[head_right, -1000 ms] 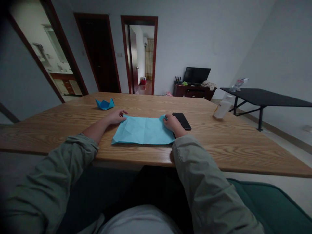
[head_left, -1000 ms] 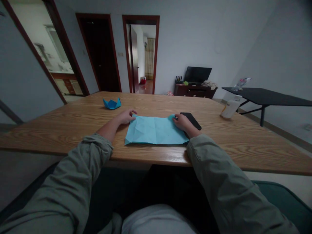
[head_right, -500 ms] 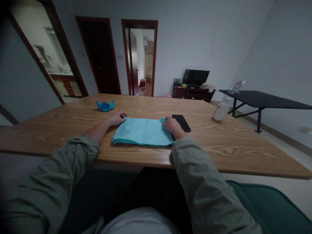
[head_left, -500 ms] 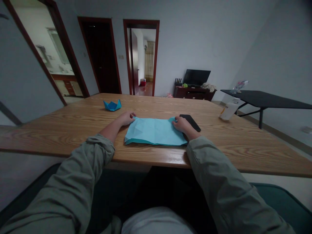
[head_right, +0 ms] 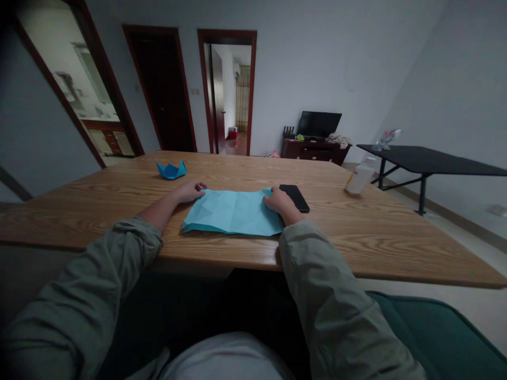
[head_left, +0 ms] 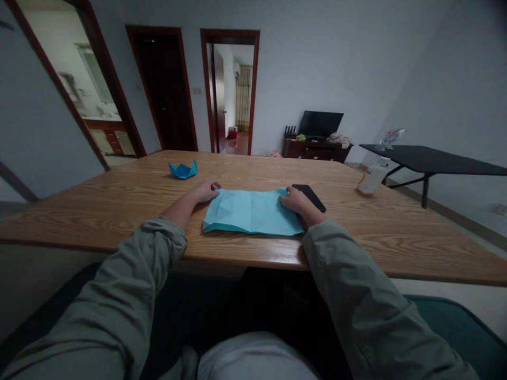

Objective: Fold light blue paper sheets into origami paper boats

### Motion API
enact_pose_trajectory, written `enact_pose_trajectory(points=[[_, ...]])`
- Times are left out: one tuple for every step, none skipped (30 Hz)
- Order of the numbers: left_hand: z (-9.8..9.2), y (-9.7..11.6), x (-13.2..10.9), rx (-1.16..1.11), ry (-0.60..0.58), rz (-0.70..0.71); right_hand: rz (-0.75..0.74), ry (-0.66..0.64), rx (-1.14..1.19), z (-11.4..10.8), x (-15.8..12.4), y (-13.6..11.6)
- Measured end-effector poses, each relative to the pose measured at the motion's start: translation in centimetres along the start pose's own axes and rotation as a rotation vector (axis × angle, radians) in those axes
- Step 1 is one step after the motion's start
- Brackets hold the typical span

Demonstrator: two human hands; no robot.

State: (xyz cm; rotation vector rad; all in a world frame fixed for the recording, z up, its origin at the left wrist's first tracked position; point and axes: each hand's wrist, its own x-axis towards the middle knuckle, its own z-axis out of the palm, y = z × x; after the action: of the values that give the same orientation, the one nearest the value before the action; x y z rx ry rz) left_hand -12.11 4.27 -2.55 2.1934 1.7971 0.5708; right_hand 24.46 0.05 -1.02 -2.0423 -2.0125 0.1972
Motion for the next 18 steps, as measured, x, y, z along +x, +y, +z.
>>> enact_pose_trajectory(points=[[0.0,0.1,-0.1,-0.005,-0.003,-0.005,0.009,-0.006,-0.006,-0.2,-0.2,-0.1],[-0.1,0.2,-0.2,-0.011,-0.003,-0.009,0.025,-0.012,-0.015,-0.4,-0.5,-0.3],[-0.1,0.2,-0.2,-0.017,-0.003,-0.010,0.047,-0.010,-0.029,-0.6,-0.7,-0.5],[-0.2,0.3,-0.3,-0.021,-0.002,-0.008,0.072,0.001,-0.044,-1.0,-0.9,-0.8],[-0.2,0.3,-0.4,-0.021,0.001,-0.004,0.094,0.021,-0.057,-1.5,-1.1,-1.1],[-0.2,0.3,-0.4,-0.021,0.005,0.001,0.109,0.056,-0.066,-2.2,-1.3,-1.6],[-0.2,0.3,-0.4,-0.022,0.008,0.005,0.102,0.092,-0.069,-3.2,-1.5,-2.2],[-0.2,0.2,-0.4,-0.026,0.010,0.009,0.078,0.140,-0.062,-4.4,-1.8,-3.0],[-0.2,0.2,-0.4,-0.031,0.008,0.011,0.037,0.195,-0.055,-5.8,-2.1,-4.0],[-0.1,0.1,-0.4,-0.037,0.005,0.011,-0.018,0.245,-0.051,-7.5,-2.6,-5.2],[-0.1,0.0,-0.3,-0.044,0.002,0.011,-0.076,0.302,-0.045,-9.4,-3.3,-6.6],[-0.1,0.0,-0.3,-0.047,0.002,0.012,-0.140,0.356,-0.037,-11.3,-4.0,-8.3],[-0.1,-0.1,-0.2,-0.046,0.003,0.013,-0.191,0.416,-0.027,-13.3,-4.7,-10.1],[-0.1,-0.2,-0.2,-0.041,0.004,0.015,-0.239,0.476,-0.012,-15.1,-5.4,-12.1],[-0.1,-0.2,-0.1,-0.035,0.003,0.018,-0.294,0.550,0.014,-16.5,-5.8,-14.1],[-0.1,-0.3,-0.1,-0.030,0.003,0.022,-0.359,0.612,0.046,-17.6,-5.9,-16.0],[-0.1,-0.3,-0.1,-0.031,-0.001,0.024,-0.407,0.628,0.074,-18.1,-5.8,-17.8],[-0.1,-0.3,0.0,-0.036,-0.006,0.024,-0.432,0.597,0.084,-18.0,-5.2,-19.3]])
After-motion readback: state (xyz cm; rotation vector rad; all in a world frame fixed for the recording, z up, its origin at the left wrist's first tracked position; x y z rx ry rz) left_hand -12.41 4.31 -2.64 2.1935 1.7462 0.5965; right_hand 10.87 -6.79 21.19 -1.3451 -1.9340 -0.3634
